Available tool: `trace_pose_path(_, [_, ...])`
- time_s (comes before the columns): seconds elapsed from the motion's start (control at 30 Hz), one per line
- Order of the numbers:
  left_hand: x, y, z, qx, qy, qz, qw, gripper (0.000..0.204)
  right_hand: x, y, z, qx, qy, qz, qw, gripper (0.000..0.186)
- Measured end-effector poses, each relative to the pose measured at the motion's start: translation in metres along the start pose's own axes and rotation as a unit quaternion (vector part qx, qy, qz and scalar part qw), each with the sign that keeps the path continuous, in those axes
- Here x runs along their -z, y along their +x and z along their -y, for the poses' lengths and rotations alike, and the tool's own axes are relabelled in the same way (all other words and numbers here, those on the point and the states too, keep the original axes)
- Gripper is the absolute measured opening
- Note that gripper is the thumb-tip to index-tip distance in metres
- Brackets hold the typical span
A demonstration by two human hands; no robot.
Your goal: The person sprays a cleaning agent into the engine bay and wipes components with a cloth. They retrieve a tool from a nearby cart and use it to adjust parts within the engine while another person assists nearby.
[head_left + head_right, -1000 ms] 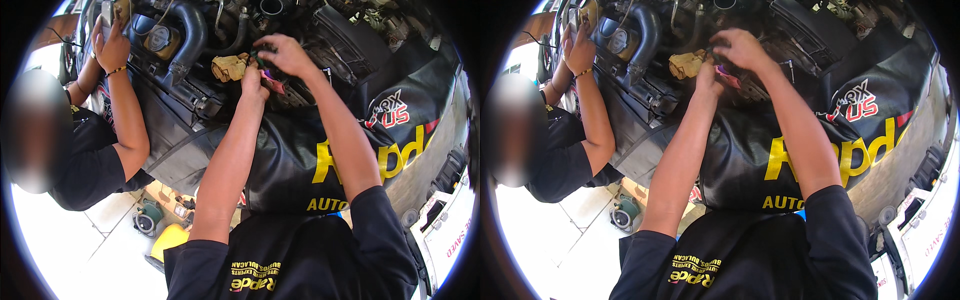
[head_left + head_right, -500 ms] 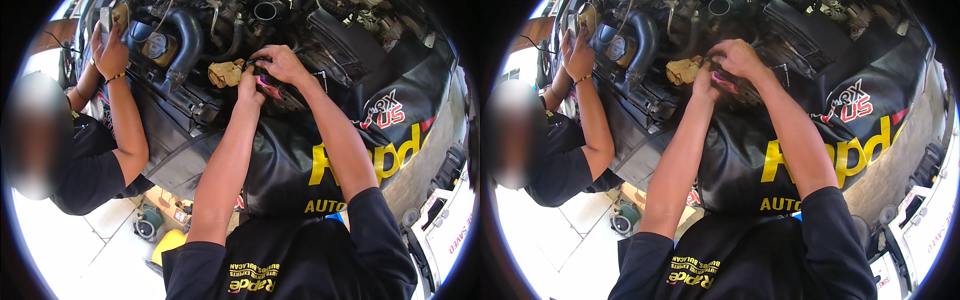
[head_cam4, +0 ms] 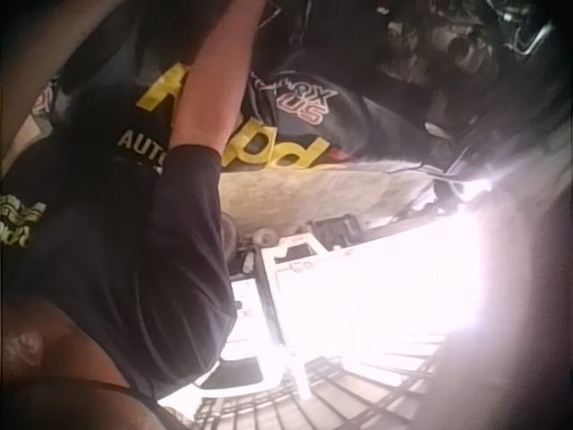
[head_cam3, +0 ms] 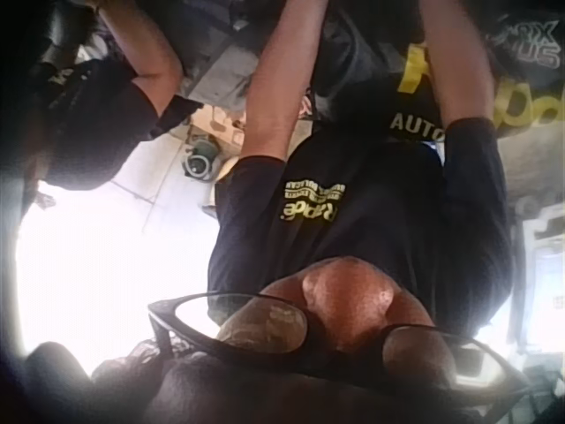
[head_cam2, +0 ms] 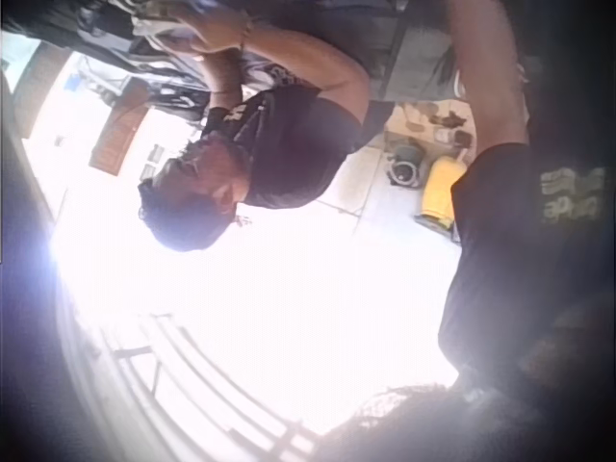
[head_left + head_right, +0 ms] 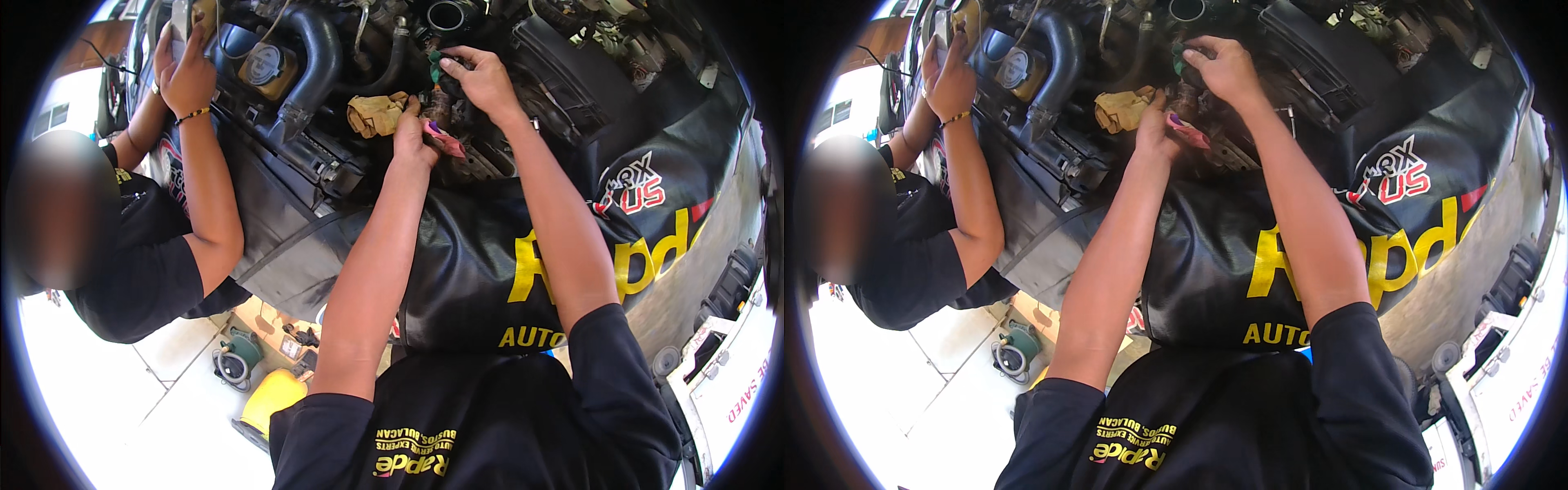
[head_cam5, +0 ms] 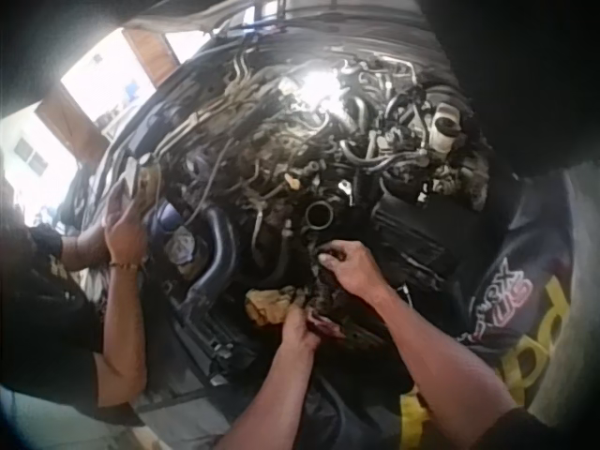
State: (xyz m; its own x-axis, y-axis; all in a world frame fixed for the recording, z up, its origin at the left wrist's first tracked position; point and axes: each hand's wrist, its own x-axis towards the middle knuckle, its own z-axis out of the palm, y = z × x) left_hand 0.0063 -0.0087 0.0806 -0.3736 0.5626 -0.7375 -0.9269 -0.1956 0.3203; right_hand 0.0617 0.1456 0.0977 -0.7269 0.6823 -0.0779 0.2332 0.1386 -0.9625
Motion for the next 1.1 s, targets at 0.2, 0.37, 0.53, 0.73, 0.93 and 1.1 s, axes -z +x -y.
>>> trace_pose_path(0.2, [0.015, 0.016, 0.001, -0.018, -0.029, 0.030, 0.999, 0.030, -0.007, -0.023, 0.011, 0.156, -0.213, 0.154, 0.952, 0.030])
trace_pose_path(0.37, [0.021, 0.028, 0.007, -0.011, -0.035, 0.001, 0.999, 0.028, -0.004, -0.023, 0.010, 0.159, -0.211, 0.156, 0.952, 0.027])
trace_pose_path(0.53, [0.007, 0.015, 0.006, -0.028, 0.007, -0.020, 0.999, 0.028, -0.021, -0.027, 0.000, 0.141, -0.250, 0.008, 0.958, 0.022])
trace_pose_path(0.73, [0.016, 0.020, 0.004, -0.036, -0.030, -0.021, 0.999, 0.031, -0.008, -0.003, 0.008, 0.027, -0.079, -0.059, 0.995, 0.030])
trace_pose_path(0.93, [0.013, 0.013, 0.005, -0.037, -0.002, -0.031, 0.999, 0.028, -0.011, -0.024, 0.015, 0.138, -0.251, 0.135, 0.948, 0.025])
trace_pose_path(1.1, [0.020, 0.026, 0.009, -0.057, 0.026, -0.054, 0.997, 0.027, -0.013, -0.023, 0.005, 0.145, -0.213, 0.088, 0.962, 0.024])
